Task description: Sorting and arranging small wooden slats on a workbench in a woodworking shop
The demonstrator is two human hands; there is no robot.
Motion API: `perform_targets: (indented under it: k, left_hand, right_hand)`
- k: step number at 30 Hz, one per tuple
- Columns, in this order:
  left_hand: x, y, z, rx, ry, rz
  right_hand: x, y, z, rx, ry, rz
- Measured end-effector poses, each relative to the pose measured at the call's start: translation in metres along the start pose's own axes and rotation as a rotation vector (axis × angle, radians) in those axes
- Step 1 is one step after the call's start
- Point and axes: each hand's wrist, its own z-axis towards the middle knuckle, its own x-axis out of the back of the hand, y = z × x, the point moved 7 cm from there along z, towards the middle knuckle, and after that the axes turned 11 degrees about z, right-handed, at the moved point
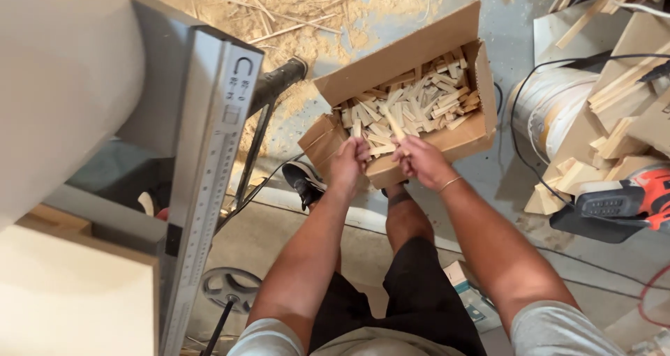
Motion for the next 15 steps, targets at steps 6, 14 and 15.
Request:
perform_targets:
  k: [6,14,15]
  left_hand:
    - [0.056,-0.023,-0.042,0.049,0.079,0.057]
    - [0.102,-0.032,-0.132,0.061,0.186,0.328]
    - [0.103,-0.119,-0.08,0.05,0.206,0.317]
  right_hand:
    - [-0.019,-0.013,-0.006,-0.216,-0.188,0.288]
    - [-0.033,0.001,-0.015,-0.174,-0.088,-0.008]
    - [-0.051,-0.004,-0.037,-0.171,-0.112,-0.017]
